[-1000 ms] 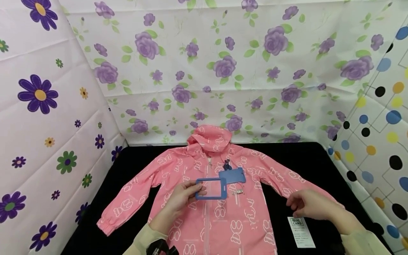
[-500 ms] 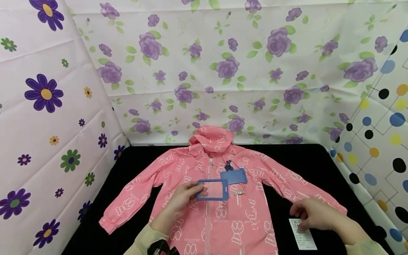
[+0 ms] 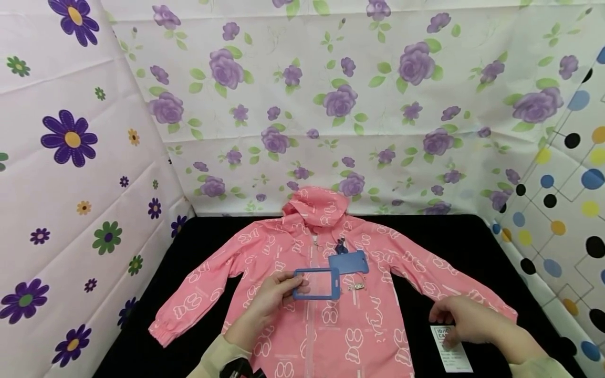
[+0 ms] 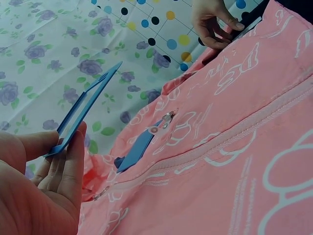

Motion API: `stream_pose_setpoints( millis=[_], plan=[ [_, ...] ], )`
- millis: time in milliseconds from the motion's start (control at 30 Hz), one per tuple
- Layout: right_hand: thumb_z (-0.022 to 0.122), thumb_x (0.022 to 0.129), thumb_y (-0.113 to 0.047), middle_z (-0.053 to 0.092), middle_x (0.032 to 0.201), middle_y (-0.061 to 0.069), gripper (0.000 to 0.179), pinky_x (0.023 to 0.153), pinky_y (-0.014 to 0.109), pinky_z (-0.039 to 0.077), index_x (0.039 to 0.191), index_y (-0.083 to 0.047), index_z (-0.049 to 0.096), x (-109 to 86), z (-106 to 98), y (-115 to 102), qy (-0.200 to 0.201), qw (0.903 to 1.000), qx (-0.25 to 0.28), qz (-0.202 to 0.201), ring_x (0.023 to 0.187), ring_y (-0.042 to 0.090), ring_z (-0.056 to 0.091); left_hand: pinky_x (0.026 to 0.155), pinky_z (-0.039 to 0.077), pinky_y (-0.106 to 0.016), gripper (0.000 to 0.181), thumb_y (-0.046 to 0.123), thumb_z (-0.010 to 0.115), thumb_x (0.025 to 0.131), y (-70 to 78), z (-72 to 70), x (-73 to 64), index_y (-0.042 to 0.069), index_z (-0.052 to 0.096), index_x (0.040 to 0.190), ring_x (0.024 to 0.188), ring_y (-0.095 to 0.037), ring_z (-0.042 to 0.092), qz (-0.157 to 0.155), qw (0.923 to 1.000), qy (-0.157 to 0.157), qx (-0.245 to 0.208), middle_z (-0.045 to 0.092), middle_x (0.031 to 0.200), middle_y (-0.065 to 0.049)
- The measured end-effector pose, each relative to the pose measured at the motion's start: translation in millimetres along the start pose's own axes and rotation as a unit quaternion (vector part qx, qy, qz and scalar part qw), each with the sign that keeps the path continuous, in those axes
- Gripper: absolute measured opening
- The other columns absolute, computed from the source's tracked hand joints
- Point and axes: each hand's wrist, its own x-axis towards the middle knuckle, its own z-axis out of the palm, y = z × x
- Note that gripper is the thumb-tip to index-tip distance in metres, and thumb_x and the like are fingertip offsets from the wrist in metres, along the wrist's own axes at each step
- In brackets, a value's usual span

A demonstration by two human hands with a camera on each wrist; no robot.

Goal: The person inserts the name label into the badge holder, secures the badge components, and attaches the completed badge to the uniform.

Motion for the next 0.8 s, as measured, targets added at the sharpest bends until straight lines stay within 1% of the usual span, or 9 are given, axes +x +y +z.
stream_pose_setpoints(
  millis=[267,533,800],
  plan=[
    [0.095,0.073,-0.012,0.065,0.097,-0.007,0.043,0.067,0.03,0.051,0.108,-0.012,0.071,1.7,1.1,1.7,-0.008,0.9999,0.011,0.008,0.082,0.008,0.057,0.083,0.065,-0.032,0.034,0.008,0.071,0.103,-1.5,0.0,-0.2,-0.014,0.064,0.128,0.089,-0.02,0.08,0.005,1.0,0.003,0.001,0.077,0.109,-0.025],
    [0.094,0.07,-0.011,0.063,0.093,-0.007,0.042,0.065,0.029,0.049,0.103,-0.016,0.068,4.7,4.0,3.5,-0.005,0.9998,-0.007,0.018,0.079,0.007,0.056,0.083,0.065,-0.031,0.034,0.007,0.07,0.104,-1.6,0.4,1.2,-0.015,0.063,0.128,0.087,-0.018,0.08,0.005,1.0,-0.001,-0.005,0.078,0.107,-0.023],
    [0.094,0.071,-0.01,0.062,0.09,-0.006,0.041,0.064,0.029,0.048,0.101,-0.017,0.068,5.6,5.1,4.0,-0.007,0.9995,-0.001,0.031,0.078,0.008,0.055,0.082,0.065,-0.03,0.034,0.009,0.072,0.103,-1.9,0.8,1.6,-0.014,0.065,0.127,0.088,-0.019,0.08,0.003,1.0,0.0,0.001,0.078,0.107,-0.023]
  ],
)
